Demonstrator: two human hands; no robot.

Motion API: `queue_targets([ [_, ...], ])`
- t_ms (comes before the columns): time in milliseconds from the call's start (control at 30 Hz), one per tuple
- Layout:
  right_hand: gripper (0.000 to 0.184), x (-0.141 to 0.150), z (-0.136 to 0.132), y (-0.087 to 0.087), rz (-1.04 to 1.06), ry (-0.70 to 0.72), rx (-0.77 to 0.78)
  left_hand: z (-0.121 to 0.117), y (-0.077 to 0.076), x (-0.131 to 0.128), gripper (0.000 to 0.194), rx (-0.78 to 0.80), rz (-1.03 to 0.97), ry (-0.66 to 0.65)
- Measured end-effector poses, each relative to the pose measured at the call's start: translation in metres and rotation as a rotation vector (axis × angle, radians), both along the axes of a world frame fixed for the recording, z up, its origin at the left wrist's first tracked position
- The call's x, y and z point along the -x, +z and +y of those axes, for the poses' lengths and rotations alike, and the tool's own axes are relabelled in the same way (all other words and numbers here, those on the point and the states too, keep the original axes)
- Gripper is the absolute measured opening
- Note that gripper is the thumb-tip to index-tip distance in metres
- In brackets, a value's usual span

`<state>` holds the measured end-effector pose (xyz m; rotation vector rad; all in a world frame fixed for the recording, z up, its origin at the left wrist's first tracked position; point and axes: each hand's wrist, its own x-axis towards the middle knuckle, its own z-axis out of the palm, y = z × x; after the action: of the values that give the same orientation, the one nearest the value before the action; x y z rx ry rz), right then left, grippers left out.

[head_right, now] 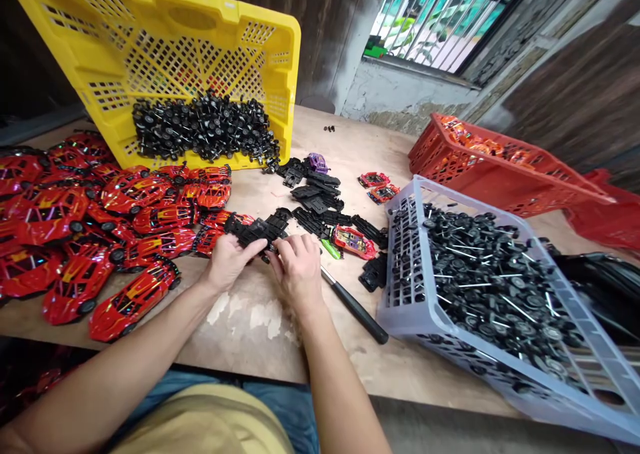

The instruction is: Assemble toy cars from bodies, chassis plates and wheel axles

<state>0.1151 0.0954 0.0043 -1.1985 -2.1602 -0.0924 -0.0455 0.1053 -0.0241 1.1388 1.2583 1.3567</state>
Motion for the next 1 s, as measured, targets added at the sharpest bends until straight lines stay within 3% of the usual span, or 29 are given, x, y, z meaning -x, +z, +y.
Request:
queue_targets([
  [133,0.012,0.002,-0.001,-0.001,0.058,-0.002,0.004,-0.001,0.003,-0.001,0.033,0.010,-0.006,0.002],
  [367,0.009,0.003,-0.002,0.000,-0.021,-0.037,-0.031,0.001,-0.008,-0.003,0.041,0.094,-0.029,0.144],
  [467,0.011,0.001,-0.001,-0.001,-0.010,-0.036,-0.044,0.002,-0.008,-0.005,0.042,0.085,-0.059,0.128],
  [633,0.013,0.000,-0.001,-0.005,0.183,-0.020,-0.007,0.002,0.003,-0.005,0.041,0.079,-0.090,0.062],
  [700,0.015,0.002,-0.004,-0.005,0.308,-0.003,0.056,0.000,0.006,-0.002,0.040,0.054,-0.044,0.054],
  [867,0.019,0.000,-0.003,0.000,0.568,0.162,0.504,-0.003,0.003,0.003,0.036,-0.043,0.007,0.037],
  [1000,0.027,-0.019,0.046,0.019,0.541,-0.036,0.547,0.003,0.005,-0.004,0.051,0.009,-0.166,0.005],
])
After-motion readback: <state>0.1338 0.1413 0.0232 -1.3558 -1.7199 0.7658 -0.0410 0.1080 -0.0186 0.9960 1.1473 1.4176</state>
